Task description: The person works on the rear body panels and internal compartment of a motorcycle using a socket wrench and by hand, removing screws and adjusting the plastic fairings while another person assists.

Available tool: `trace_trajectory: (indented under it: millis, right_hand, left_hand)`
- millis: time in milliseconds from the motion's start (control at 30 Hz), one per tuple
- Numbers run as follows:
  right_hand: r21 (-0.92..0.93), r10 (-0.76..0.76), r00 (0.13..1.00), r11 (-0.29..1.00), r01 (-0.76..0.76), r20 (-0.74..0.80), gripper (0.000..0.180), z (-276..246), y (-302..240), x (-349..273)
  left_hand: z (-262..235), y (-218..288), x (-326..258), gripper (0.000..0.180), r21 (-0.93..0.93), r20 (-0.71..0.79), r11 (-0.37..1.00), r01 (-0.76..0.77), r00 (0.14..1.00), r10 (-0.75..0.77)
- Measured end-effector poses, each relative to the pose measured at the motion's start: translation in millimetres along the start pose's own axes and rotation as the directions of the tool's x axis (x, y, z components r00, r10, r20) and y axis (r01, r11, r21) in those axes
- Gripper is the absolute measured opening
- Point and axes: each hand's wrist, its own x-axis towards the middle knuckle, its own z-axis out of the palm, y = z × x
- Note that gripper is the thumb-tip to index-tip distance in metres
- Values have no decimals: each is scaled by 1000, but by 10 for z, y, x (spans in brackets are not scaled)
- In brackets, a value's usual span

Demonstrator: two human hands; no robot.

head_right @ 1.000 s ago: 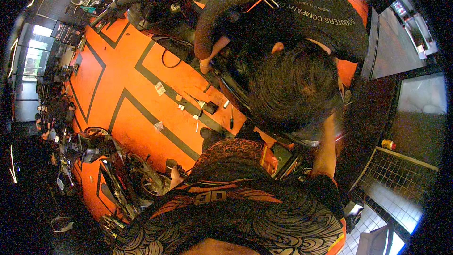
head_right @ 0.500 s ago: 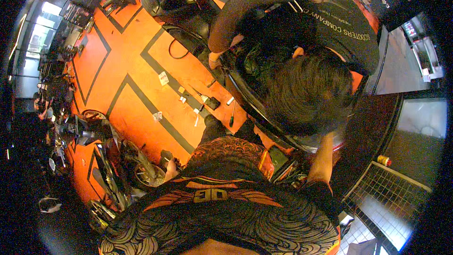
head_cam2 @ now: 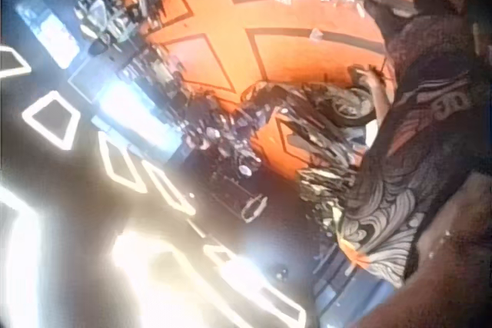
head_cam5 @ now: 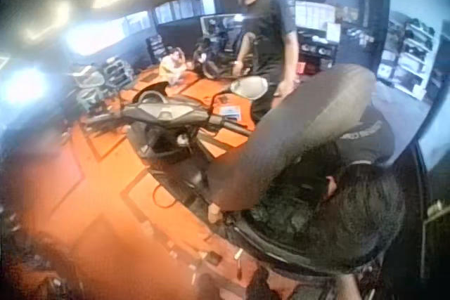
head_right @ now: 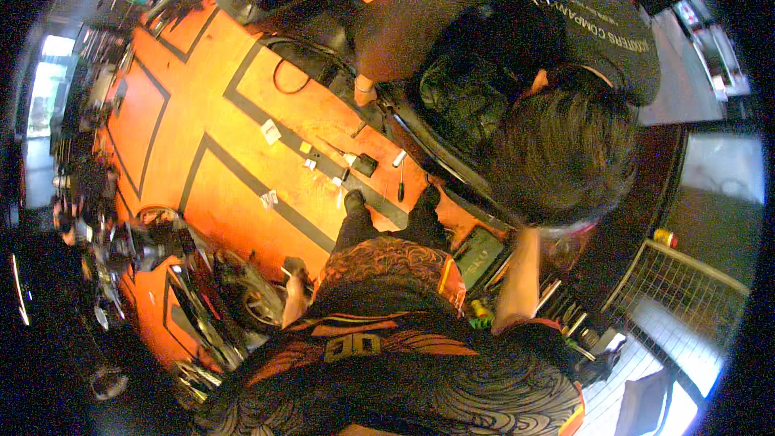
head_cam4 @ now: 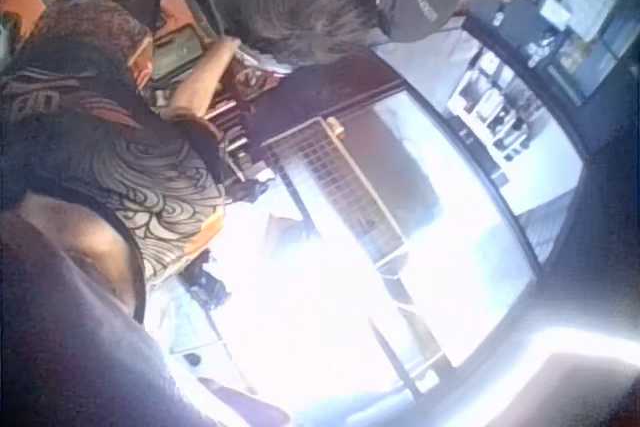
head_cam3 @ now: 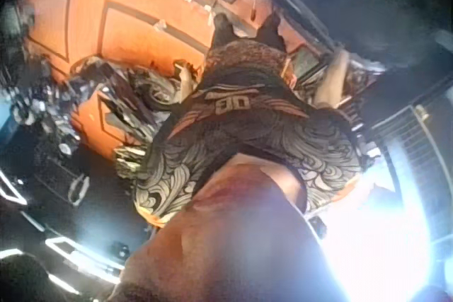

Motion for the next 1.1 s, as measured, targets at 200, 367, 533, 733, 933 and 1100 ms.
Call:
trace_trajectory:
  millis: [200, 367, 533, 733, 933, 1100]
  right_hand:
    - [862, -230, 890, 243, 445, -394, 21, 659, -1791, -1346]
    - [441, -620, 588, -396, -806, 519, 43, 1401, -3101, -1251]
    - [157, -302, 759, -871, -466, 577, 46, 2202, -3877, -585]
    - [-41, -140, 760, -988, -148, 635, 49, 2151, -4290, -70]
    - [26, -165, 879, -980, -198, 448, 51, 2356, -4278, -47]
    - [-134, -190, 749, -982, -136, 635, 51, 1998, -4345, -98]
  left_hand:
    - [-896, 60, 444, 28, 404, 249, 855, -324, 939, 237]
    - [-1750, 458, 901, 44, 583, 260, 788, -200, 964, 53]
    - [-1647, 1351, 135, 49, 776, 78, 629, -50, 997, -18]
    - [-1980, 1626, 207, 43, 549, -365, 825, 135, 927, 91]
    - [-1943, 2005, 332, 31, 606, -146, 794, 49, 988, 50]
    - [-1963, 1994, 506, 30, 624, -128, 779, 61, 991, 26]
